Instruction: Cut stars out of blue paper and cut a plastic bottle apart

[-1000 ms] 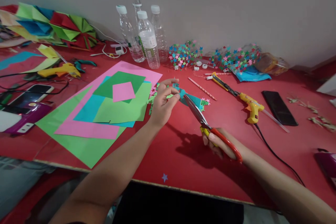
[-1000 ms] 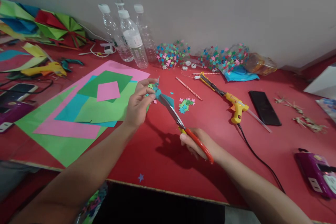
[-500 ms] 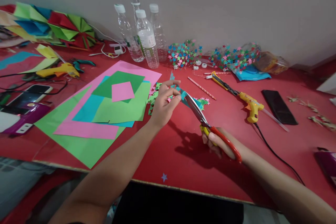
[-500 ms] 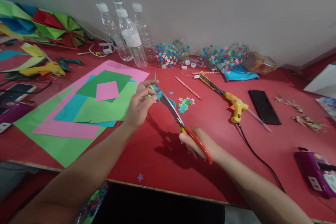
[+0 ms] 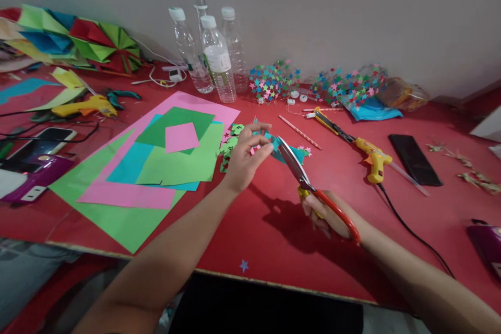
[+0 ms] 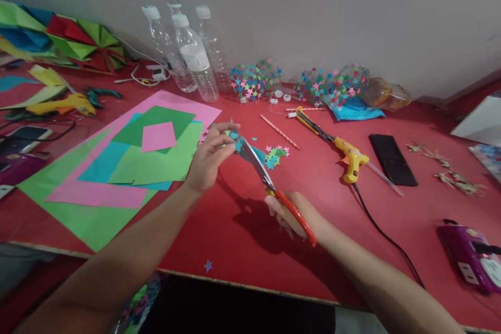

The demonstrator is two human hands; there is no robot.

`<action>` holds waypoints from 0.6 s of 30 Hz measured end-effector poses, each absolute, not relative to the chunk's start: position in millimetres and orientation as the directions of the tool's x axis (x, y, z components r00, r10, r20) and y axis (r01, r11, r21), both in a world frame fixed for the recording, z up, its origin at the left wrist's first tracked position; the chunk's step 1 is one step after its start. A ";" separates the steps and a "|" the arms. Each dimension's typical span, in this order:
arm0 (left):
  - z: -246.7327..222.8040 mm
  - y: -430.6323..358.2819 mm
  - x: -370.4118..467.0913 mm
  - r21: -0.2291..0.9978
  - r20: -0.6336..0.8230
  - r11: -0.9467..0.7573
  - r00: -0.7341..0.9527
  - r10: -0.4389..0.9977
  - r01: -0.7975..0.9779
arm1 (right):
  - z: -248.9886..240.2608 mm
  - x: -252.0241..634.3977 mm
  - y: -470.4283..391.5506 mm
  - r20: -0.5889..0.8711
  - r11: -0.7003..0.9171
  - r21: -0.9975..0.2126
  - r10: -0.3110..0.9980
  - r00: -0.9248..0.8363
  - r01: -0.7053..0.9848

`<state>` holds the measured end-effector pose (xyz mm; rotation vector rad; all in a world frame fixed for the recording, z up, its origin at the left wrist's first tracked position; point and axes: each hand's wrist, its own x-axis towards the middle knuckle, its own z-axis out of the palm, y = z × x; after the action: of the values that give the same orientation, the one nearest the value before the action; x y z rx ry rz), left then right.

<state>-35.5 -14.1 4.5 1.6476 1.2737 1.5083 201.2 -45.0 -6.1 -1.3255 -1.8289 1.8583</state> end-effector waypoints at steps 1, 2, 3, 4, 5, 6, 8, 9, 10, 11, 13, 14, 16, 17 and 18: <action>4.2 -14.2 -34.8 0.879 0.422 -0.389 -0.071 0.904 0.274 | -6.6 200.7 -45.4 -0.426 -0.199 -0.887 0.700 -0.573 0.417; 4.1 -14.3 -34.1 0.875 0.423 -0.392 -0.055 0.904 0.283 | -7.0 200.1 -45.8 -0.416 -0.190 -0.891 0.704 -0.576 0.412; 4.1 -14.4 -33.5 0.869 0.429 -0.398 -0.046 0.902 0.293 | -7.2 199.6 -46.3 -0.407 -0.181 -0.895 0.705 -0.581 0.407; 4.3 -14.5 -33.2 0.865 0.436 -0.404 -0.046 0.899 0.298 | -7.3 198.9 -46.7 -0.400 -0.173 -0.897 0.706 -0.584 0.406; 4.4 -14.4 -33.1 0.864 0.441 -0.407 -0.058 0.895 0.297 | -7.2 198.3 -47.1 -0.402 -0.170 -0.896 0.706 -0.583 0.411; 4.5 -14.3 -33.3 0.867 0.442 -0.405 -0.077 0.894 0.290 | -6.9 197.8 -47.4 -0.410 -0.173 -0.890 0.707 -0.577 0.421; 4.5 -14.0 -34.2 0.879 0.438 -0.398 -0.114 0.892 0.263 | -5.8 196.8 -47.8 -0.440 -0.188 -0.873 0.703 -0.560 0.449; 4.4 -13.8 -34.6 0.885 0.432 -0.393 -0.123 0.894 0.249 | -5.0 196.6 -47.8 -0.450 -0.195 -0.867 0.700 -0.554 0.458; 4.3 -13.7 -34.9 0.888 0.429 -0.393 -0.127 0.894 0.238 | -4.3 196.5 -47.7 -0.451 -0.197 -0.868 0.699 -0.555 0.457; 4.3 -13.7 -35.0 0.889 0.429 -0.394 -0.127 0.894 0.232 | -3.6 196.8 -47.6 -0.441 -0.192 -0.874 0.697 -0.565 0.446; 4.6 -14.0 -34.6 0.888 0.431 -0.396 -0.126 0.893 0.232 | -2.4 197.9 -47.0 -0.410 -0.169 -0.892 0.692 -0.594 0.419; 4.9 -14.2 -34.2 0.889 0.430 -0.395 -0.125 0.894 0.234 | -2.0 198.7 -46.7 -0.394 -0.154 -0.899 0.690 -0.607 0.410; 5.3 -14.6 -33.4 0.891 0.423 -0.387 -0.125 0.898 0.238 | -1.5 200.5 -46.2 -0.379 -0.128 -0.904 0.680 -0.628 0.407; 5.3 -14.7 -33.2 0.893 0.418 -0.383 -0.124 0.900 0.236 | -1.5 201.2 -46.0 -0.375 -0.119 -0.905 0.676 -0.634 0.409; 5.0 -14.6 -33.1 0.895 0.416 -0.382 -0.123 0.901 0.230 | -1.6 201.9 -45.9 -0.373 -0.113 -0.905 0.673 -0.638 0.409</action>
<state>-33.1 -14.6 5.0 1.5895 1.2664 1.5476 201.9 -45.9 -1.6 -1.2130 -1.9360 1.8328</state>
